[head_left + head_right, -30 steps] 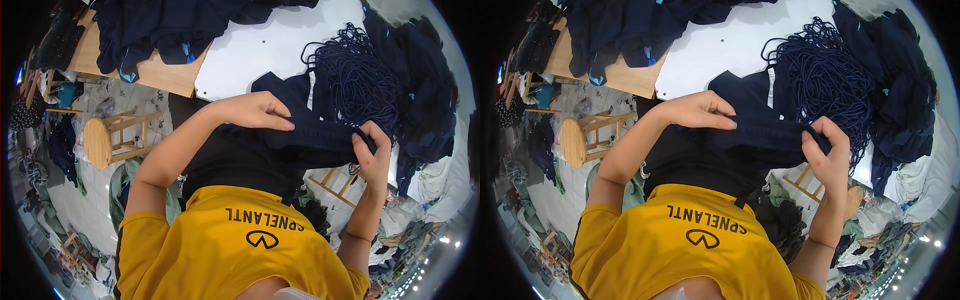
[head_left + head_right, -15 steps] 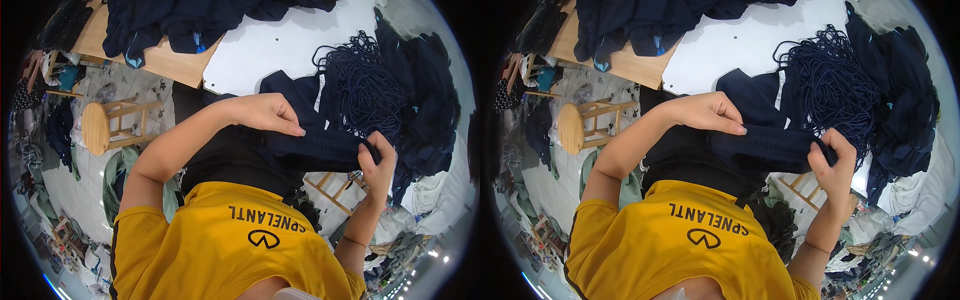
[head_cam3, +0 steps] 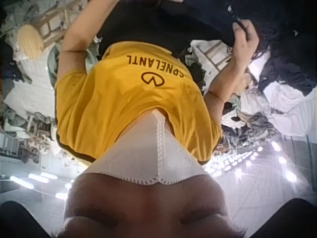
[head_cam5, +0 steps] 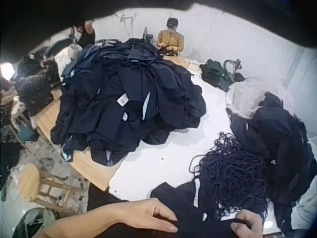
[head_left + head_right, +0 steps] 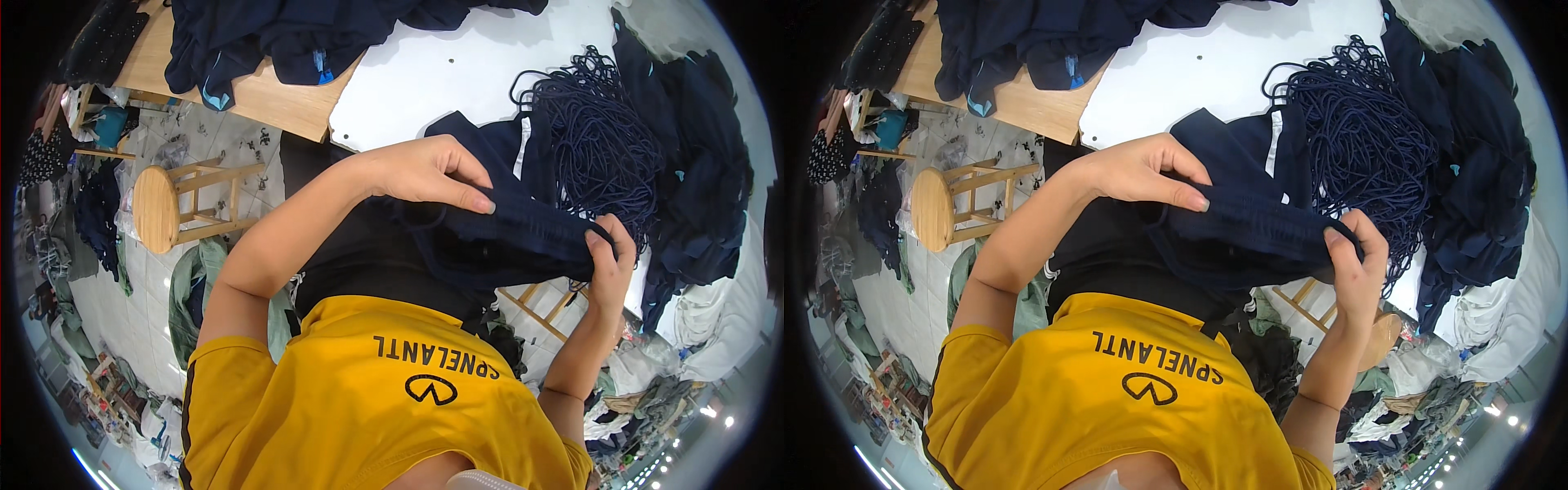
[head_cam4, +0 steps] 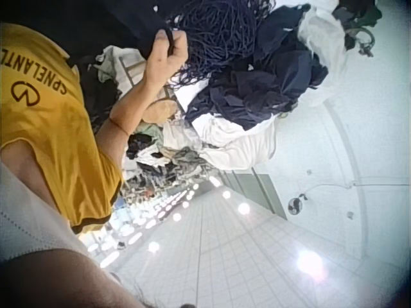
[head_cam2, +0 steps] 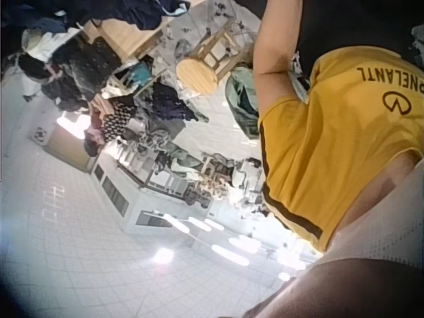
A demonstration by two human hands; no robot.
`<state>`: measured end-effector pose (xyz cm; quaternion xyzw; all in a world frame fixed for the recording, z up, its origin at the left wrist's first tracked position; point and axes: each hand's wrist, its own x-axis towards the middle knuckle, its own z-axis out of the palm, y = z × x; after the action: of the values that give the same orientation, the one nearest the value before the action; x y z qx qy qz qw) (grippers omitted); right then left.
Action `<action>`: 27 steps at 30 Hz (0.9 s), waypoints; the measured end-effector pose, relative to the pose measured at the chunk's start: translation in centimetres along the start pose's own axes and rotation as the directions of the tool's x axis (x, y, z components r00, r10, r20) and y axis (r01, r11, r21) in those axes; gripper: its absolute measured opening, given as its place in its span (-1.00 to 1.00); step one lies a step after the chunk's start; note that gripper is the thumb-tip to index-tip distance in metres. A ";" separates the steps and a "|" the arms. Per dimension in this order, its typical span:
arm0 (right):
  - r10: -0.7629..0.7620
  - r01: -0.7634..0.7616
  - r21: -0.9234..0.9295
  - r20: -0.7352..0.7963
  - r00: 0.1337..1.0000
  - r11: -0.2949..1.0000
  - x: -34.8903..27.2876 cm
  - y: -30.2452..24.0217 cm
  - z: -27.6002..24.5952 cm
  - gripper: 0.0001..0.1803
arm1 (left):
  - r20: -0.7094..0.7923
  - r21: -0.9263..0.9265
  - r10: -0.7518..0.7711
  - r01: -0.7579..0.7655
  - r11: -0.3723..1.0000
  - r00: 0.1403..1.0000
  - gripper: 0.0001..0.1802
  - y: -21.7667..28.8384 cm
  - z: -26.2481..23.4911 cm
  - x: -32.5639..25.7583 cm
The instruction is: Threading a drawstring through the waistband of garments using a long metal threading needle.
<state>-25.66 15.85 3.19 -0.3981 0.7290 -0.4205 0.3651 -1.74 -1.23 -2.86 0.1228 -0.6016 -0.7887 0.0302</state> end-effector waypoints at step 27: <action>-0.493 0.477 0.211 0.023 0.870 0.853 1.9 0.4 13.8 -0.15 | -0.716 -0.444 0.181 -0.640 0.627 0.674 -0.66 0.9 5.3 0.9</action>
<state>-14.65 9.83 -2.81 -0.5464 0.5450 -0.5539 0.3125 -3.89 3.32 -0.88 0.2000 -0.2456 -0.8321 0.4552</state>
